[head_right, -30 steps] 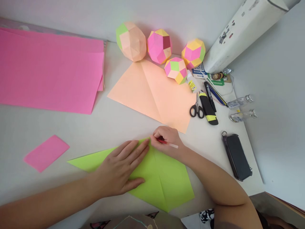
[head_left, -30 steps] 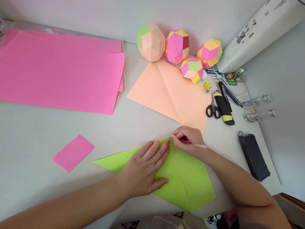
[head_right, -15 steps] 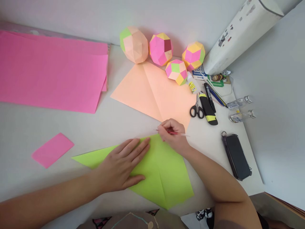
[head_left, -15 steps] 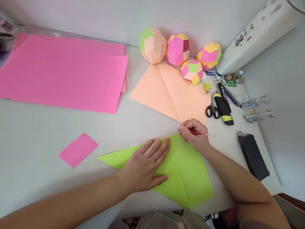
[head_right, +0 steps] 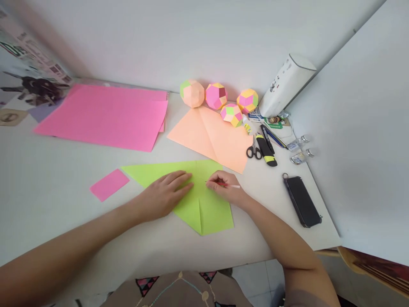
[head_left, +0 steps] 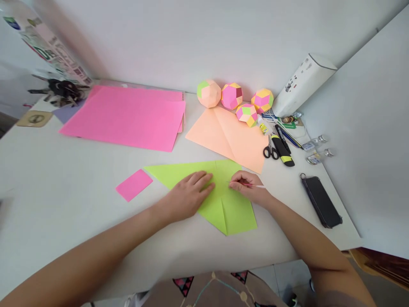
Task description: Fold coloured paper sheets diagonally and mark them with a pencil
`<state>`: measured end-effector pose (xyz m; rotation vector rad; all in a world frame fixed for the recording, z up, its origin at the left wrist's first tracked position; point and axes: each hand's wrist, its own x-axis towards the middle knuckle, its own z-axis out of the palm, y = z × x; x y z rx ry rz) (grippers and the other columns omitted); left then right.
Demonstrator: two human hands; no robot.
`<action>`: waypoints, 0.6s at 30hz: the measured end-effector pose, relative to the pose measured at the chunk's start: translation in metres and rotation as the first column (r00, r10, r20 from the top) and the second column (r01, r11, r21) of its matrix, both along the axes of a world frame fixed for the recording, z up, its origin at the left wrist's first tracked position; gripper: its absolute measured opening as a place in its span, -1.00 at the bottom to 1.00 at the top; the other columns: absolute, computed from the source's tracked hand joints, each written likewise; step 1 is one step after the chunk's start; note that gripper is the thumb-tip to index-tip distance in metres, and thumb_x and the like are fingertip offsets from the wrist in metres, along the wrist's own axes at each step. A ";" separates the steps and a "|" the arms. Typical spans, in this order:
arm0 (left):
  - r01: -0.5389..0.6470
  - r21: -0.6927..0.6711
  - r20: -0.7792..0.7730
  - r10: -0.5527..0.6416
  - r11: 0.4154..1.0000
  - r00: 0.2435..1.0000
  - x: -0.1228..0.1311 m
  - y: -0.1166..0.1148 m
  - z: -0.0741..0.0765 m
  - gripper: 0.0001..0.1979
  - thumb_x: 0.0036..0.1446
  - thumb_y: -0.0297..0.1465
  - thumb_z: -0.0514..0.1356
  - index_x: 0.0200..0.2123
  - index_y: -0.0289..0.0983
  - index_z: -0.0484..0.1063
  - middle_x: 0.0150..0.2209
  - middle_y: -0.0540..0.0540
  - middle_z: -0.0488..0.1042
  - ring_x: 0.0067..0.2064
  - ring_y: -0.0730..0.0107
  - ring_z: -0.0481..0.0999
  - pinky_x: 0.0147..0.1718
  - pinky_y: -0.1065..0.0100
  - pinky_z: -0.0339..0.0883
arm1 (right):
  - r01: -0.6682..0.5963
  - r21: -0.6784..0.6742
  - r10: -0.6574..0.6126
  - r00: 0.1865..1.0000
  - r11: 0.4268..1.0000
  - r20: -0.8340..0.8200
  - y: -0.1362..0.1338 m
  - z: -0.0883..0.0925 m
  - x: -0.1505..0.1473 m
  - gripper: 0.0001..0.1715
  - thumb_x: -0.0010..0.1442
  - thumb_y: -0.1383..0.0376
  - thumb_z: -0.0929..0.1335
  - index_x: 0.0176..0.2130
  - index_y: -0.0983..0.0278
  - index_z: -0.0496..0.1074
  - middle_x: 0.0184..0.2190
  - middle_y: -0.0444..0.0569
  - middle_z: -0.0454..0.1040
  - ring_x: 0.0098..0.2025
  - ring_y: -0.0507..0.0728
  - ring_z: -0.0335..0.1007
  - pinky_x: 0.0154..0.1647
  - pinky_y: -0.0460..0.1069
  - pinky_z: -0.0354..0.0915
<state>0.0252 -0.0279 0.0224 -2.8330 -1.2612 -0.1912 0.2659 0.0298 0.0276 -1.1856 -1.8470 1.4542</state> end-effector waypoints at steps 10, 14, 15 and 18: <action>-0.227 -0.079 0.011 0.228 0.971 0.974 0.041 -0.046 -0.009 -0.23 0.19 0.02 0.00 0.22 -0.51 0.18 0.29 -0.46 0.05 0.31 -0.25 -0.01 0.22 -0.13 -0.10 | 0.020 0.050 -0.018 0.999 0.999 -0.038 0.004 -0.009 -0.005 -0.71 0.02 0.12 0.44 -0.41 0.30 0.42 -0.47 -0.10 0.49 -0.40 0.01 0.42 -0.36 -0.08 0.34; -0.246 -0.144 -0.018 0.246 0.958 0.969 0.042 -0.049 -0.013 -0.06 0.11 0.15 -0.04 0.27 -0.54 0.07 0.33 -0.47 -0.09 0.35 -0.25 -0.16 0.25 -0.13 -0.25 | 0.050 0.074 -0.046 0.998 0.996 -0.050 -0.019 0.003 0.004 -0.78 0.03 0.19 0.43 -0.38 0.30 0.42 -0.45 -0.09 0.49 -0.43 0.00 0.43 -0.38 -0.07 0.38; -0.252 -0.163 -0.029 0.250 0.954 0.968 0.043 -0.049 -0.012 -0.03 0.09 0.17 -0.04 0.27 -0.54 0.05 0.33 -0.47 -0.12 0.35 -0.25 -0.18 0.25 -0.12 -0.28 | 0.027 0.053 -0.024 0.998 0.998 -0.055 -0.029 0.007 0.007 -0.80 0.05 0.21 0.41 -0.36 0.30 0.41 -0.48 -0.10 0.48 -0.48 -0.01 0.41 -0.44 -0.08 0.38; -0.273 -0.212 -0.063 0.266 0.938 0.962 0.046 -0.049 -0.008 0.04 0.02 0.20 0.00 0.28 -0.56 0.02 0.34 -0.49 -0.17 0.35 -0.28 -0.25 0.25 -0.14 -0.35 | -0.070 0.041 0.071 0.997 0.997 -0.033 -0.062 0.015 0.018 -0.89 0.08 0.28 0.37 -0.39 0.29 0.36 -0.57 -0.15 0.42 -0.60 -0.03 0.33 -0.60 -0.12 0.29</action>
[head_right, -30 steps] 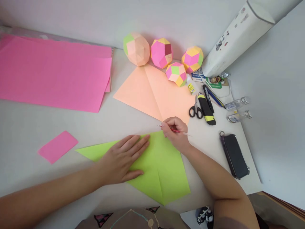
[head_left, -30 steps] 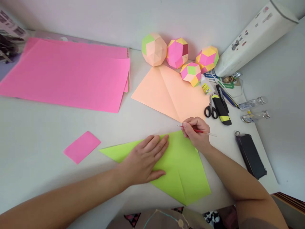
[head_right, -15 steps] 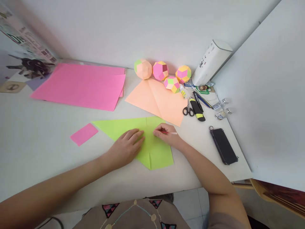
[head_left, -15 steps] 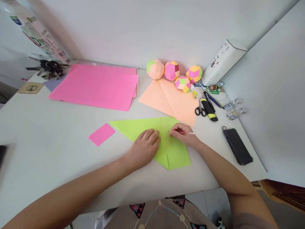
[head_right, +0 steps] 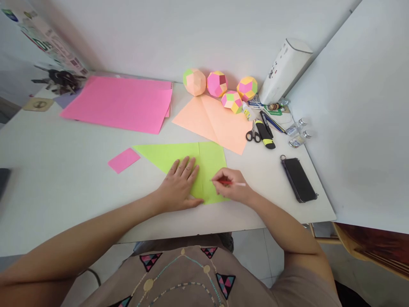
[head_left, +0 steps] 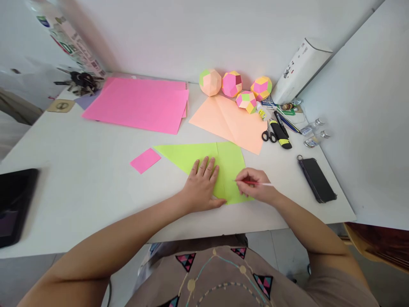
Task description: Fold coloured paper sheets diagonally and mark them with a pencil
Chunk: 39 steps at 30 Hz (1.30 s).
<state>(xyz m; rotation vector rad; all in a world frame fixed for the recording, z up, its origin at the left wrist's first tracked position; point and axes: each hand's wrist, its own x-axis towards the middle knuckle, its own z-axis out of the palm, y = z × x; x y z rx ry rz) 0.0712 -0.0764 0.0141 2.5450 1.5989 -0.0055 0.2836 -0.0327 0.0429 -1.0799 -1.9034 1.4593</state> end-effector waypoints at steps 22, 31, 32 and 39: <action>-0.015 -0.021 0.030 0.016 1.000 0.999 0.001 0.000 -0.002 0.12 -0.08 0.23 0.05 0.28 -0.55 -0.02 0.34 -0.50 -0.19 0.35 -0.28 -0.30 0.24 -0.17 -0.40 | -0.211 0.334 0.144 0.966 0.919 0.215 -0.041 -0.012 -0.008 -0.89 -0.05 0.44 0.26 -0.51 0.23 0.24 -0.60 -0.18 0.36 -0.58 -0.04 0.23 -0.56 -0.15 0.15; -0.031 -0.032 0.034 0.032 0.999 0.999 0.002 0.000 -0.003 0.14 -0.10 0.23 0.07 0.28 -0.57 -0.02 0.35 -0.50 -0.21 0.36 -0.27 -0.34 0.25 -0.15 -0.46 | -0.232 0.350 0.164 0.963 0.908 0.213 -0.041 -0.014 -0.008 -0.88 -0.03 0.45 0.25 -0.50 0.23 0.24 -0.59 -0.18 0.37 -0.55 -0.03 0.26 -0.53 -0.15 0.16; -0.030 -0.028 0.039 0.031 0.999 0.999 0.002 0.000 -0.004 0.14 -0.10 0.23 0.08 0.28 -0.58 -0.02 0.35 -0.50 -0.21 0.36 -0.27 -0.34 0.25 -0.15 -0.46 | -0.236 0.350 0.168 0.963 0.907 0.212 -0.041 -0.014 -0.008 -0.88 -0.03 0.45 0.25 -0.50 0.23 0.23 -0.58 -0.18 0.37 -0.55 -0.04 0.26 -0.53 -0.15 0.16; -0.029 -0.034 0.054 0.031 0.999 0.998 0.001 0.000 -0.005 0.14 -0.10 0.22 0.08 0.28 -0.58 -0.03 0.35 -0.50 -0.21 0.36 -0.28 -0.34 0.25 -0.15 -0.48 | -0.236 0.342 0.170 0.962 0.910 0.213 -0.040 -0.014 -0.008 -0.89 -0.02 0.44 0.26 -0.50 0.24 0.24 -0.59 -0.18 0.37 -0.55 -0.04 0.25 -0.53 -0.16 0.16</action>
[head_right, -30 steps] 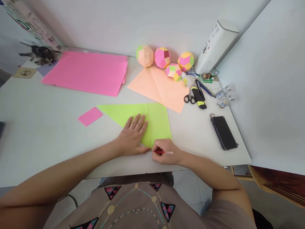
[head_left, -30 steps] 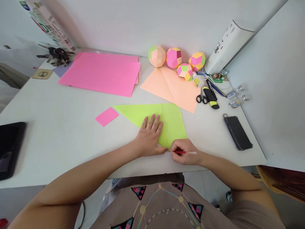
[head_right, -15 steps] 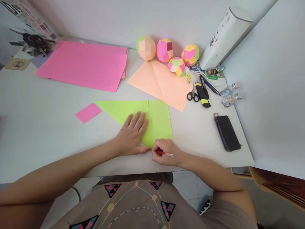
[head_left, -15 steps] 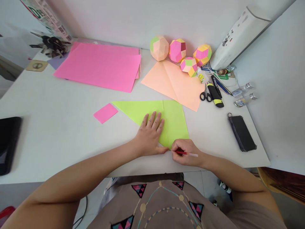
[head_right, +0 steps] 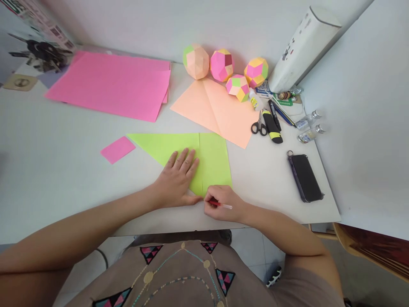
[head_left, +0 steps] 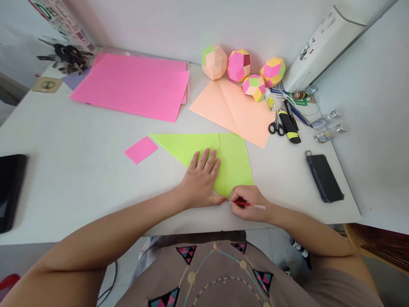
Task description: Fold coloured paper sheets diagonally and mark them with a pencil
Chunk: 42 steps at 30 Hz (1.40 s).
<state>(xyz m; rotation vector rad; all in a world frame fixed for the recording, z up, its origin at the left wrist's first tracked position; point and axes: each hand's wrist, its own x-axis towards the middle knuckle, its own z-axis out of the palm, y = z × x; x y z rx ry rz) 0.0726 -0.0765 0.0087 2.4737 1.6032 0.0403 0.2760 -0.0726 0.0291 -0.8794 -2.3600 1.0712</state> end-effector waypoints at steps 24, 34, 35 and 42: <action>0.026 0.124 0.046 -0.032 0.992 0.998 -0.002 -0.002 -0.005 0.02 0.00 0.16 0.07 0.25 -0.58 0.05 0.32 -0.53 -0.10 0.35 -0.31 -0.21 0.24 -0.19 -0.34 | 0.163 -0.546 -0.303 0.936 0.822 -0.177 0.034 0.004 0.010 -0.84 0.09 0.28 0.37 -0.45 0.25 0.29 -0.61 -0.22 0.34 -0.67 -0.07 0.22 -0.69 -0.15 0.17; -0.181 0.232 0.268 0.117 0.956 0.956 -0.037 0.048 -0.005 -0.59 0.22 -0.23 0.01 0.03 -0.34 0.34 0.15 -0.30 0.27 0.19 -0.04 0.17 0.14 -0.03 0.09 | 0.263 -0.476 -0.358 0.926 0.839 -0.120 0.075 -0.006 0.034 -0.60 0.18 -0.01 0.32 -0.23 0.27 0.43 -0.31 0.01 0.52 -0.32 0.06 0.48 -0.56 -0.13 0.29; -0.198 0.255 0.266 0.129 0.946 0.955 -0.044 0.058 -0.005 -0.59 0.22 -0.22 0.02 0.04 -0.32 0.33 0.14 -0.30 0.27 0.18 -0.04 0.18 0.13 -0.04 0.10 | 0.260 -0.488 -0.346 0.933 0.833 -0.094 0.075 -0.006 0.034 -0.61 0.17 0.00 0.33 -0.25 0.28 0.44 -0.32 0.00 0.52 -0.32 0.05 0.47 -0.54 -0.13 0.29; -0.172 0.251 0.249 0.108 0.953 0.962 -0.069 0.082 -0.008 -0.51 0.07 -0.04 0.18 -0.02 -0.21 0.36 -0.03 -0.19 0.35 0.02 0.04 0.31 0.03 0.05 0.20 | 0.111 -0.577 -0.218 0.968 0.809 -0.121 0.073 -0.006 0.037 -0.60 0.15 0.03 0.36 -0.26 0.32 0.43 -0.31 0.05 0.55 -0.31 0.09 0.54 -0.59 -0.17 0.24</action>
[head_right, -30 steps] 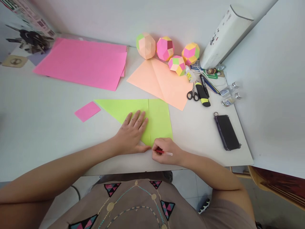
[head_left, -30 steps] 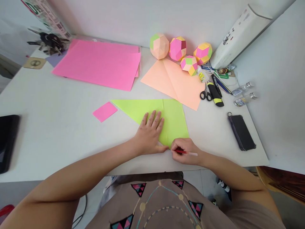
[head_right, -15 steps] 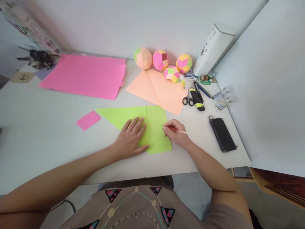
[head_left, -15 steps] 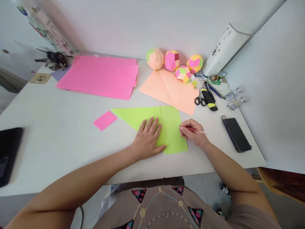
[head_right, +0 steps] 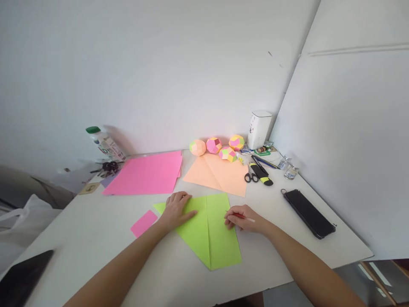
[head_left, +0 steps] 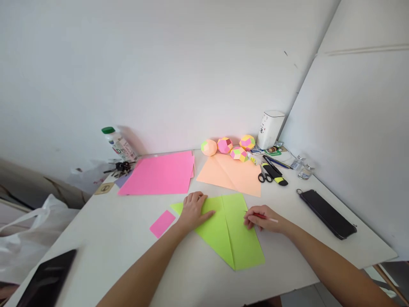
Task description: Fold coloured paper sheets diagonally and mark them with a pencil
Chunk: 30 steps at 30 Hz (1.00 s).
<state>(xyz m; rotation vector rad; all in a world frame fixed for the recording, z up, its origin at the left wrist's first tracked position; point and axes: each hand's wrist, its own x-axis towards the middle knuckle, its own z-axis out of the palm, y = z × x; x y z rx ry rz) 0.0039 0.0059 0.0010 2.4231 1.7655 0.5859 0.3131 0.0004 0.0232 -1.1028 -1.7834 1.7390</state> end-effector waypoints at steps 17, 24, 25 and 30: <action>-0.015 -0.070 -0.044 0.012 0.997 0.999 0.007 -0.013 0.004 -0.44 0.03 -0.04 0.21 0.01 -0.26 0.32 -0.02 -0.22 0.31 0.04 0.02 0.29 0.04 0.02 0.14 | 0.000 -0.151 -0.048 0.948 0.989 -0.314 0.022 -0.001 0.029 -0.60 0.14 0.07 0.40 -0.16 0.30 0.37 -0.22 0.10 0.54 -0.25 0.16 0.55 -0.47 -0.05 0.40; -0.008 -0.071 -0.039 0.005 0.997 0.999 0.007 -0.012 0.003 -0.41 0.03 -0.01 0.20 0.03 -0.26 0.33 -0.02 -0.21 0.31 0.03 0.02 0.29 0.05 0.00 0.14 | 0.089 0.023 -0.080 0.963 0.996 -0.257 0.021 -0.005 0.031 -0.60 0.19 0.06 0.36 -0.12 0.30 0.38 -0.22 0.13 0.55 -0.24 0.17 0.54 -0.39 0.02 0.43; -0.008 -0.070 -0.037 0.006 0.998 0.999 0.006 -0.012 0.002 -0.41 0.03 -0.01 0.20 0.04 -0.26 0.33 -0.02 -0.21 0.31 0.03 0.02 0.29 0.05 0.00 0.14 | 0.120 0.076 -0.098 0.964 0.990 -0.246 0.020 -0.006 0.029 -0.60 0.20 0.06 0.35 -0.12 0.30 0.39 -0.21 0.13 0.55 -0.20 0.18 0.53 -0.31 0.07 0.44; -0.004 -0.073 -0.025 0.002 0.997 1.000 0.006 -0.012 0.001 -0.39 0.03 0.00 0.19 0.05 -0.26 0.33 -0.03 -0.21 0.30 0.03 0.03 0.29 0.05 0.00 0.14 | 0.177 0.354 -0.117 0.976 0.918 -0.184 0.012 -0.016 0.011 -0.60 0.05 0.10 0.46 -0.14 0.25 0.51 -0.02 0.10 0.49 0.18 0.25 0.27 0.27 0.23 0.07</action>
